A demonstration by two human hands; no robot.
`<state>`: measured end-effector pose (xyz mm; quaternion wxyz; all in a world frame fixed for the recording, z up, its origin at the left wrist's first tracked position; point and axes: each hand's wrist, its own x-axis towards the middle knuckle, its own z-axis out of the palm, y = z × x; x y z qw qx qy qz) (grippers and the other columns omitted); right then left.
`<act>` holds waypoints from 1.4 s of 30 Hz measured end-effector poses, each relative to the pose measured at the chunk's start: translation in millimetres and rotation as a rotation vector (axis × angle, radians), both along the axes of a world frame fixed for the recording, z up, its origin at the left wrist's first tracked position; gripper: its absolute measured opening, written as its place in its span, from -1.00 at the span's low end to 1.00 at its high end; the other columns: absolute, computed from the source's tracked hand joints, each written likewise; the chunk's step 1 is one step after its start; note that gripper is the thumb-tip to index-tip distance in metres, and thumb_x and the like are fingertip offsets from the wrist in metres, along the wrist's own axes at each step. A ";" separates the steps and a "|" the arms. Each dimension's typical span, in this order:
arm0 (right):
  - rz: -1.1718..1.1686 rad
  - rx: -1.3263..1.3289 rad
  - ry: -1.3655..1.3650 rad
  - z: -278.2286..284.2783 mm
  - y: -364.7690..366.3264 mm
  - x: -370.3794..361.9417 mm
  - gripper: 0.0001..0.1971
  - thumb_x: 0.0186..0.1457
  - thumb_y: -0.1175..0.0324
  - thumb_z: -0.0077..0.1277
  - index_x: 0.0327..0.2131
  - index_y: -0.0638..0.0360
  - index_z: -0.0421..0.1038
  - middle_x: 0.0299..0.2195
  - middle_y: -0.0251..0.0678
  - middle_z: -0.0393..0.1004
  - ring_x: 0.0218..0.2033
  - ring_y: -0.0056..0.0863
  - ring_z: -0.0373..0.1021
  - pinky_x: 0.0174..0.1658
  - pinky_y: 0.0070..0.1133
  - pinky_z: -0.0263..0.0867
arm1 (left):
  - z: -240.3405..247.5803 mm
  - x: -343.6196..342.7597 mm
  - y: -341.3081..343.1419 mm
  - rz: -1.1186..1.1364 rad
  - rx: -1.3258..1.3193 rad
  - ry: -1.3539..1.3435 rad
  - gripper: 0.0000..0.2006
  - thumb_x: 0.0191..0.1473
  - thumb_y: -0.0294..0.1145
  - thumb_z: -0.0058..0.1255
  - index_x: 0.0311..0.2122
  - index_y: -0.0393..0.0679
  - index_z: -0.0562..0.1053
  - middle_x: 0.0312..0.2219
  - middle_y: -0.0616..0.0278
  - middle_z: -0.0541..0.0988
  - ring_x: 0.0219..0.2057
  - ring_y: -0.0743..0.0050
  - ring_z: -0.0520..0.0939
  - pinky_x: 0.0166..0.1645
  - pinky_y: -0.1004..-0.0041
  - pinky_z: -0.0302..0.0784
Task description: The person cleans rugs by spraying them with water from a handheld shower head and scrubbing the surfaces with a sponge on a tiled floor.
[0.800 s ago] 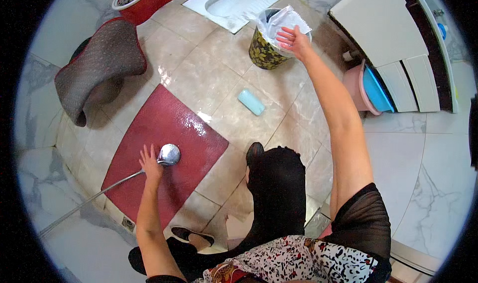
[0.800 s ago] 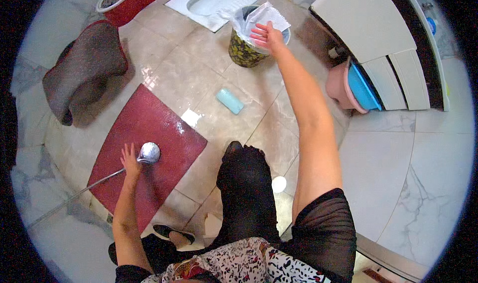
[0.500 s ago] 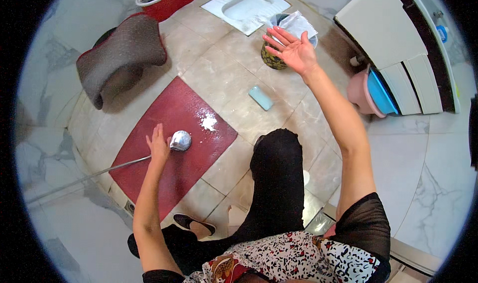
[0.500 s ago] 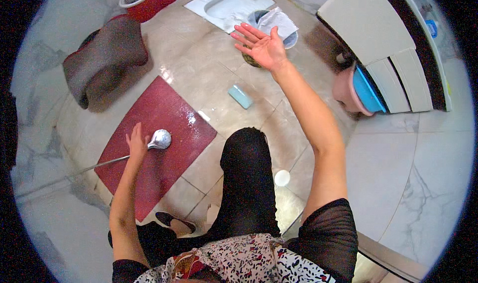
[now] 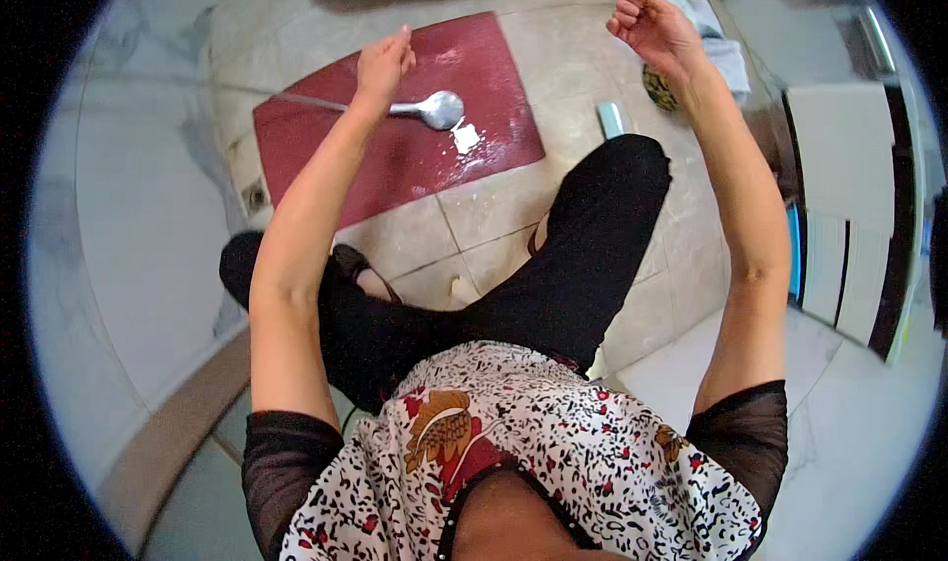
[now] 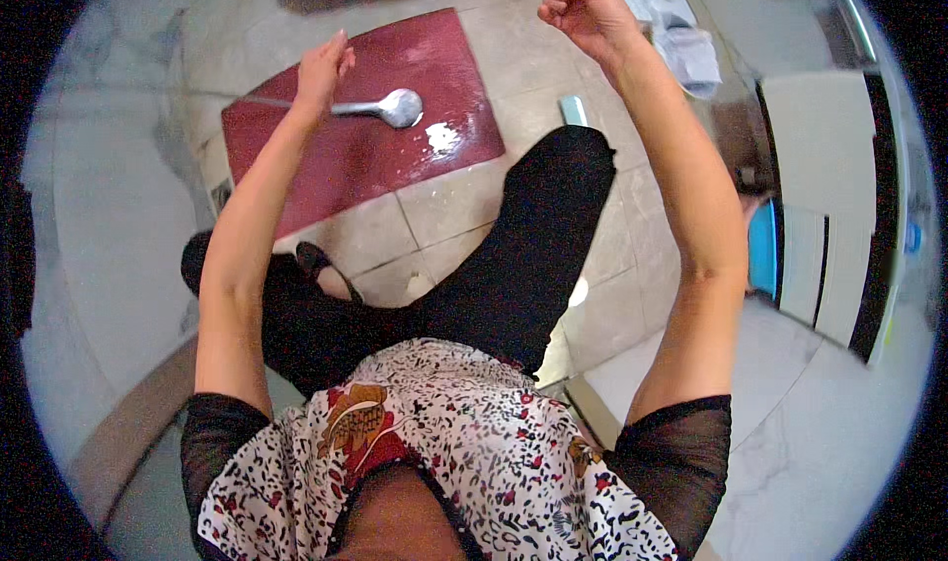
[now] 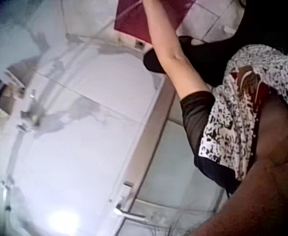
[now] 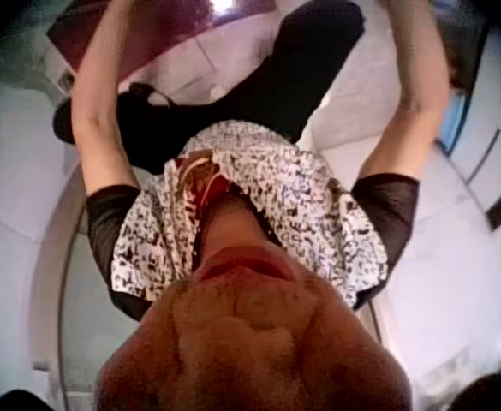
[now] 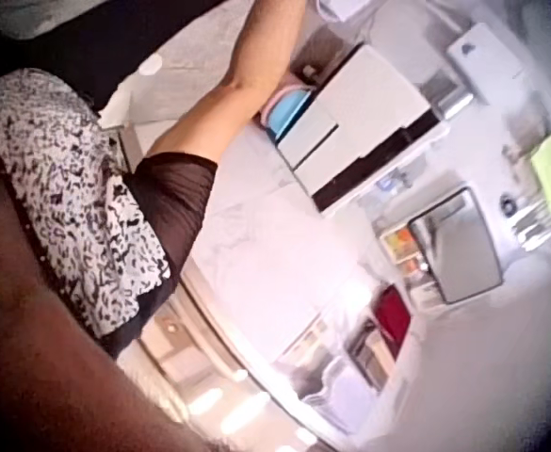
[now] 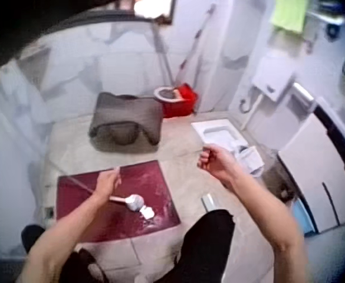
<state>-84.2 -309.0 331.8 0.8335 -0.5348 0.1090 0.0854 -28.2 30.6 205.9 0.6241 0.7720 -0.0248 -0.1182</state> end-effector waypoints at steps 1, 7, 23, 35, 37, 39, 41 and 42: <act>0.035 -0.007 0.006 -3.2 11.1 7.2 -0.73 0.14 0.30 -0.17 -0.61 0.08 0.13 -0.65 -0.51 0.10 -0.56 -0.61 0.12 -0.29 -0.59 0.23 | -6.1 1.6 15.3 0.035 -0.007 0.006 -0.53 0.10 -0.04 -0.17 -0.66 -0.20 0.42 -0.74 0.30 0.39 -0.64 0.56 0.32 -0.48 0.48 0.19; 0.090 -0.277 0.049 -15.9 72.1 37.9 -0.63 0.06 0.25 -0.08 -0.74 -0.07 0.04 -0.82 -0.50 -0.04 -0.80 -0.61 -0.07 -0.68 -0.60 -0.09 | -98.3 2.8 70.2 0.419 0.330 0.076 -0.54 0.03 -0.07 -0.18 -0.57 -0.32 0.47 -0.63 0.03 0.50 -0.50 0.19 0.53 -0.33 0.25 0.36; 0.257 -0.367 0.488 -235.0 101.7 75.1 -0.78 0.06 0.31 -0.20 -0.42 0.25 0.39 -0.44 -0.23 0.46 -0.49 -0.48 0.41 -0.46 -0.50 0.37 | -222.8 -9.5 48.7 -0.464 1.096 -0.335 -0.37 -0.20 -0.51 0.04 0.07 -0.22 0.15 0.13 -0.04 0.08 0.12 -0.11 0.15 0.20 0.12 0.00; 0.163 0.148 0.664 -386.7 78.7 45.8 -0.58 0.21 0.14 -0.38 0.01 0.17 0.22 -0.06 -0.20 0.34 -0.11 -0.30 0.32 -0.02 -0.39 0.25 | -217.7 15.2 5.1 -0.461 1.025 -0.471 -0.78 -0.23 -0.43 0.04 -0.38 -0.14 0.36 -0.46 0.16 0.46 -0.30 0.17 0.46 -0.23 0.23 0.22; 0.117 0.307 0.659 -392.9 80.9 46.8 -0.59 0.21 0.15 -0.38 0.00 0.18 0.23 -0.07 -0.18 0.34 -0.08 -0.29 0.31 0.00 -0.36 0.24 | -201.1 11.9 6.6 -0.468 0.993 -0.467 -0.79 -0.24 -0.42 0.05 -0.40 -0.14 0.34 -0.48 0.15 0.44 -0.33 0.17 0.45 -0.25 0.24 0.21; 0.061 0.465 0.645 -394.2 91.3 48.7 -0.59 0.22 0.15 -0.39 -0.01 0.19 0.24 -0.08 -0.17 0.34 -0.06 -0.28 0.31 0.01 -0.34 0.23 | -187.2 13.4 8.6 -0.404 0.813 -0.494 -0.80 -0.23 -0.42 0.04 -0.44 -0.15 0.31 -0.52 0.15 0.41 -0.38 0.16 0.42 -0.31 0.25 0.17; -0.009 0.702 0.661 -392.3 118.3 51.0 -0.60 0.22 0.17 -0.40 -0.04 0.21 0.27 -0.09 -0.18 0.36 -0.05 -0.30 0.31 0.02 -0.32 0.23 | -177.8 11.6 2.9 -0.404 0.784 -0.482 -0.81 -0.23 -0.43 0.03 -0.45 -0.15 0.30 -0.53 0.14 0.40 -0.39 0.14 0.42 -0.32 0.25 0.18; 0.040 0.735 0.559 -386.3 136.9 54.4 -0.64 0.20 0.19 -0.33 -0.09 0.20 0.31 -0.14 -0.22 0.40 -0.10 -0.37 0.35 0.01 -0.35 0.24 | -172.1 16.6 7.8 -0.388 0.763 -0.479 -0.81 -0.23 -0.44 0.03 -0.45 -0.15 0.29 -0.54 0.14 0.40 -0.40 0.13 0.42 -0.33 0.26 0.18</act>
